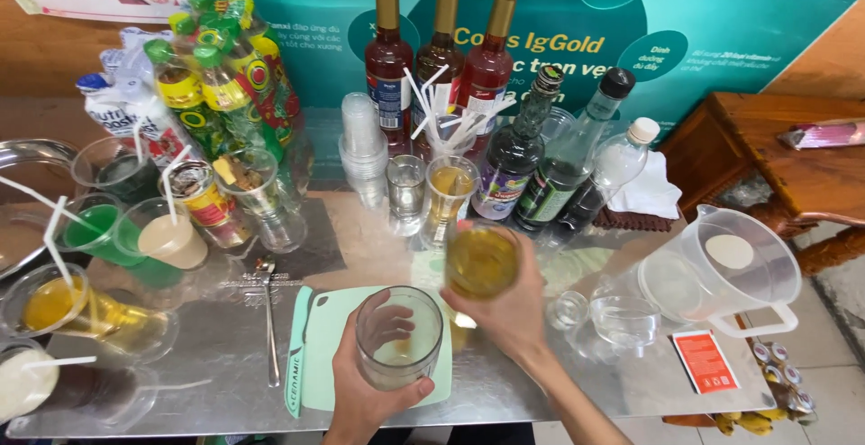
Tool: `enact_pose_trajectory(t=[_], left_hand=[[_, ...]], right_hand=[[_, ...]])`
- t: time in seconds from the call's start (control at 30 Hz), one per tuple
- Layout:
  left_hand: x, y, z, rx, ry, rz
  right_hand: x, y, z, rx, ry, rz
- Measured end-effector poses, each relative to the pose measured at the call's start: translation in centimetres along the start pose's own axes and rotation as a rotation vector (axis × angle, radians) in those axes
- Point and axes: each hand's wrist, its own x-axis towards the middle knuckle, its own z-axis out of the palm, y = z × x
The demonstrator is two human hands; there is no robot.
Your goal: The person cuts a lime on a green cutting board using a knife, then pours a yellow liquid from a glass into a measuring cup. They walk to a cooler, open it, and scoop ice into the measuring cup containing the liquid.
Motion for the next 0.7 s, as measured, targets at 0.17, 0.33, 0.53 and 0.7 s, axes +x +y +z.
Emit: enact_pose_trajectory(t=[0.17, 0.33, 0.53, 0.7], left_hand=[[-0.7, -0.3, -1.2, -0.024, 0.052, 0.025], [-1.6, 0.1, -2.4, 0.02, 0.122, 0.072], [-2.2, -0.3, -3.2, 0.045, 0.153, 0.127], [-2.4, -0.9, -3.7, 0.042, 0.185, 0.081]], right_hand=[[3.0, -0.5, 6.2, 0.154, -0.025, 0.067], [4.8, -0.1, 11.6, 0.197, -0.062, -0.037], [6.2, -0.6, 15.9, 0.239, -0.123, 0.097], [6.6, -0.8, 17.2, 0.249, -0.15, 0.121]])
